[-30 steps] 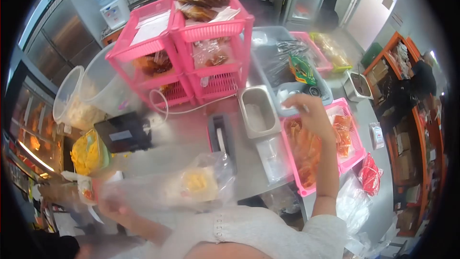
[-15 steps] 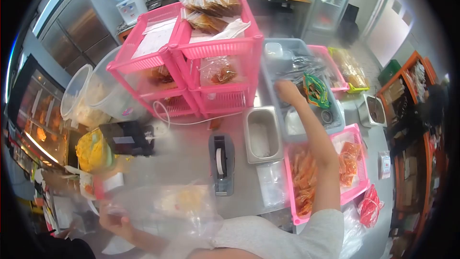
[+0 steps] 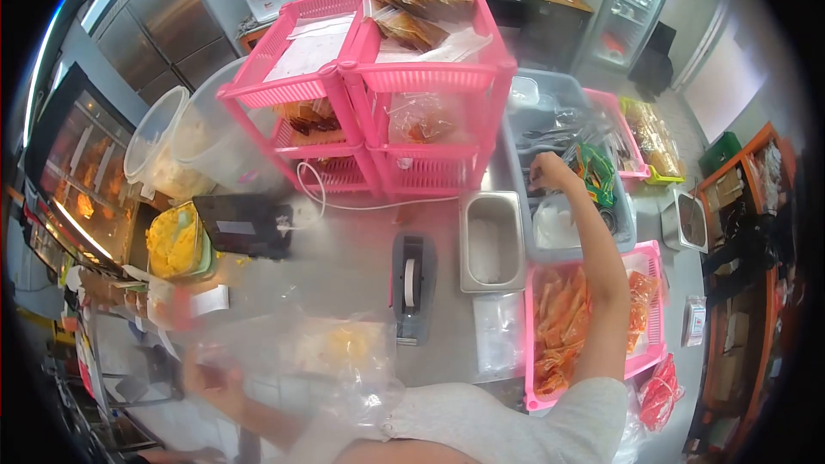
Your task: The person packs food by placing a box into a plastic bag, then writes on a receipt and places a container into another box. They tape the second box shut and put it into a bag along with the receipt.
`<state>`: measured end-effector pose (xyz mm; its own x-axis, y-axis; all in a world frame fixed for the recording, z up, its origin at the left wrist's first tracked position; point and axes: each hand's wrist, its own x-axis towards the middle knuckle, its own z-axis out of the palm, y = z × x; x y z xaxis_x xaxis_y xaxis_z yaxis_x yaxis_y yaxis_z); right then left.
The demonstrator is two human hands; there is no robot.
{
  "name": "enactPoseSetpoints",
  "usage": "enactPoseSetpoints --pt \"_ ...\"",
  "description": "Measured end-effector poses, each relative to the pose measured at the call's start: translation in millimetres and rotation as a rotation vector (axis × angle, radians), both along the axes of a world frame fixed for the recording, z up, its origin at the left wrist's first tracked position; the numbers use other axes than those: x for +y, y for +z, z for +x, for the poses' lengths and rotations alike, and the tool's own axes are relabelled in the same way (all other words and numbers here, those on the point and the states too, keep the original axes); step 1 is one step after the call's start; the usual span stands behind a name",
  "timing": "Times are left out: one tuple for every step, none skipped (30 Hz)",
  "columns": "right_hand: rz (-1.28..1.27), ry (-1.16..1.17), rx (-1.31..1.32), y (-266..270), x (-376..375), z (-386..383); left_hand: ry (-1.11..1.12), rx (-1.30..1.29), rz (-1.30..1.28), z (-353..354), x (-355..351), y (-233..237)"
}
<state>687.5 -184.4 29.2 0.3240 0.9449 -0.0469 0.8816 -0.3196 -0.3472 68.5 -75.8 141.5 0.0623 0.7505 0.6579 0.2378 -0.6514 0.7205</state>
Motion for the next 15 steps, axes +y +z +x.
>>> enactPoseSetpoints --pt "0.019 0.014 0.019 2 -4 0 -0.028 0.017 -0.012 -6 2 -2" --pt "0.038 0.026 0.038 2 -6 0 -0.057 0.035 -0.024 -10 4 -4" --pt "0.04 0.026 0.039 2 -7 -1 -0.057 0.035 -0.022 -14 4 -6" --pt "0.108 0.003 -0.007 2 -6 -2 -0.057 0.032 -0.039 -17 5 -8" --pt "0.176 -0.019 -0.053 3 -5 -2 -0.055 0.029 -0.057 -18 5 -10" --pt "0.175 -0.016 -0.054 1 -3 -10 -0.052 0.027 -0.057 -15 5 -10" --pt "0.228 0.041 -0.322 -4 0 -25 -0.043 0.017 -0.014 -10 7 -9" --pt "0.276 0.099 -0.586 -12 1 -33 -0.035 0.011 0.028 -6 8 -8" --pt "0.24 0.19 -0.643 -34 3 -27 -0.033 0.012 0.025 -4 8 -6" --pt "0.239 0.191 -0.643 -30 1 -30 -0.054 0.0 0.014 -2 8 -5" --pt "0.097 0.098 -0.524 -23 -3 -31 -0.076 -0.015 0.004 0 9 -4" --pt "-0.045 0.005 -0.403 -16 -6 -34 -0.078 -0.019 0.002 1 8 -5" --pt "-0.046 0.001 -0.405 -14 -3 -37 -0.076 -0.023 -0.018 1 8 -5" --pt "-0.076 -0.051 -0.421 -13 2 -40 -0.076 -0.027 -0.035 2 9 -5" --pt "-0.103 -0.104 -0.436 -11 6 -41 -0.081 -0.028 -0.028 2 10 -3"
